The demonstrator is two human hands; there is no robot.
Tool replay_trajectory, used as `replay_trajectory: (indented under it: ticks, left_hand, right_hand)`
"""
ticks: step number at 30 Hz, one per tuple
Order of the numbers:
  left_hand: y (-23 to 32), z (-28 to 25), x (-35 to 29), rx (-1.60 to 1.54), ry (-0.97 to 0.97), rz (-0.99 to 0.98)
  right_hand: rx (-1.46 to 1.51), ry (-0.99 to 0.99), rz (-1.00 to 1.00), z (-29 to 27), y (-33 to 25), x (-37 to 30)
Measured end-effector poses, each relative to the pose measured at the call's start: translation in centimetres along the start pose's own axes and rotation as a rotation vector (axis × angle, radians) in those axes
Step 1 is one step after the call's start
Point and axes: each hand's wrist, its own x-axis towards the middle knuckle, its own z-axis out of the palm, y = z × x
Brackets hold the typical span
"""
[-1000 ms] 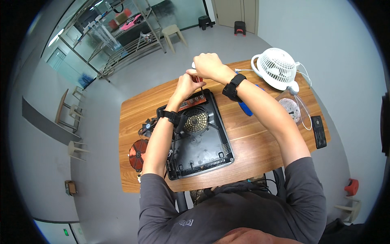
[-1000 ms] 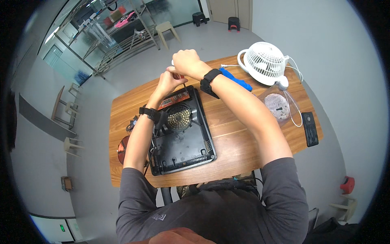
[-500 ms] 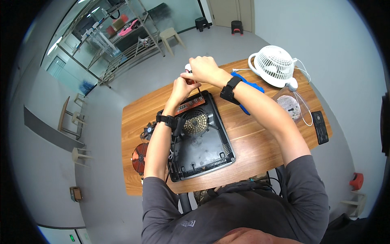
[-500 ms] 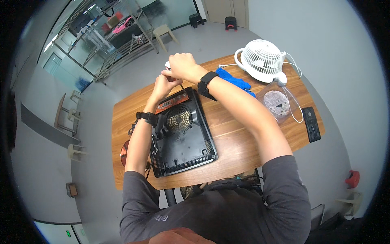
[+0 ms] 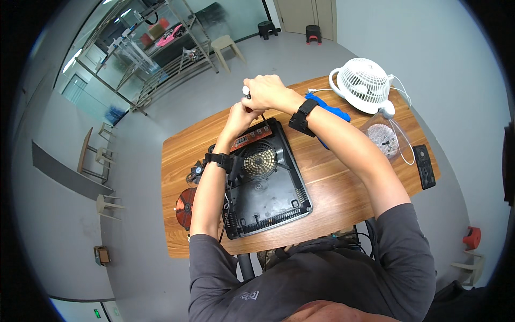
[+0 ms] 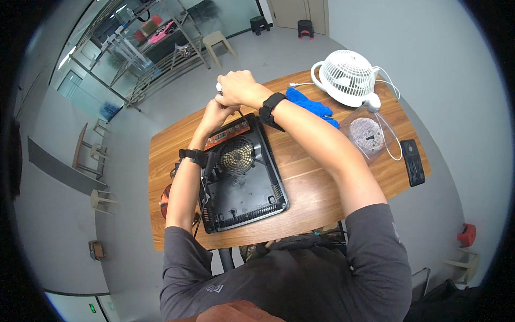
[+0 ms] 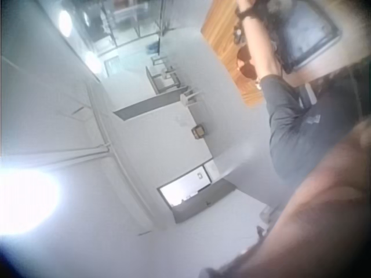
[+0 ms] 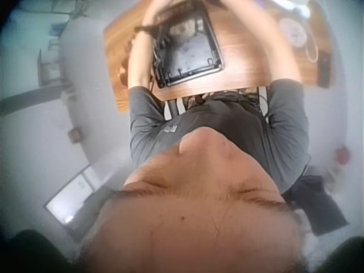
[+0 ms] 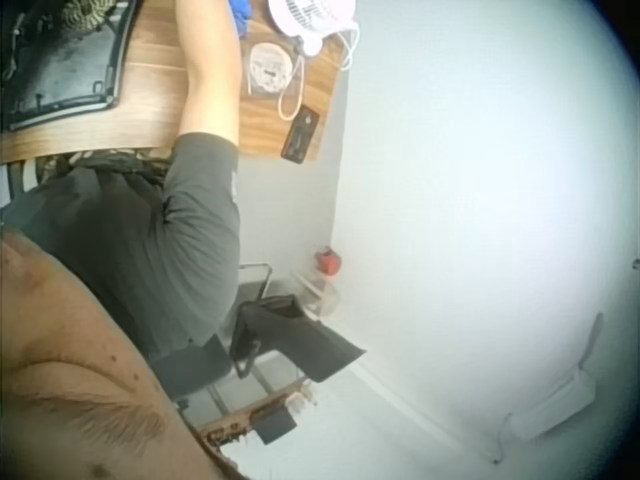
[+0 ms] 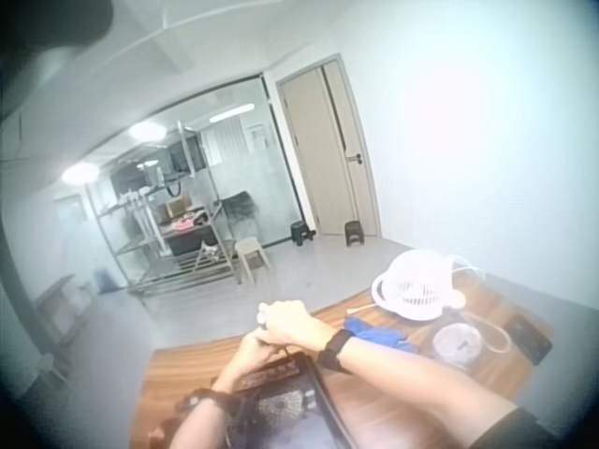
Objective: The person disassembles a black electronic device, removes internal components including a fan and circuit board, cleans the interior with a blue cloth, and then reassembles the device by securing the components with a screwdriver.
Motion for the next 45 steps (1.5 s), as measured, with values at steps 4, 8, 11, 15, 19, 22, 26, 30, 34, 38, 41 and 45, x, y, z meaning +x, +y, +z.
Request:
replay_trajectory:
  ticks: [4,8,11,15,19,22,26,30,34,38,41,45]
  left_hand:
    - [1.8,0.1,0.0,0.200,0.052,-0.058]
    - [2.9,1.0,-0.1,0.192,0.090,-0.019]
    - [2.6,1.3,-0.5,0.134,0.132,0.080]
    - [1.7,1.0,-0.5,0.043,0.086,0.105]
    - [1.0,0.3,-0.4,-0.002,0.003,0.003]
    - [2.1,-0.1,-0.2,0.197,0.007,-0.079]
    - [2.5,1.0,-0.3,0.166,0.110,-0.037]
    - [2.5,1.3,-0.4,0.148,0.164,0.056]
    - [2.6,0.9,-0.8,0.084,0.099,0.080]
    - [2.1,0.1,-0.8,0.080,0.004,-0.035]
    - [1.9,0.5,-1.0,-0.013,0.062,0.017]
    - [2.5,0.4,-0.9,0.144,0.070,-0.040]
  right_hand:
    - [-0.089,-0.029,0.006,-0.7,-0.3,0.3]
    - [-0.070,0.092,-0.031,0.7,0.5,0.3]
    - [-0.083,0.075,-0.055,0.5,0.2,0.2]
    - [-0.131,-0.022,0.015,-0.5,0.0,0.2]
    - [-0.101,0.041,0.015,-0.4,0.6,0.0]
    - [-0.113,0.017,0.052,-0.5,0.5,-0.1]
    - [-0.101,0.078,0.026,0.4,0.6,0.1]
    - [-0.065,0.119,-0.004,0.9,0.8,0.3]
    - [-0.072,0.052,0.020,0.1,0.3,0.1]
    - [-0.121,-0.013,0.061,-0.7,-0.4,-0.1]
    - [-0.139,-0.004,0.054,-0.7,-0.4,-0.1]
    - [-0.138,-0.057,0.061,-2.0,-1.2,-0.1]
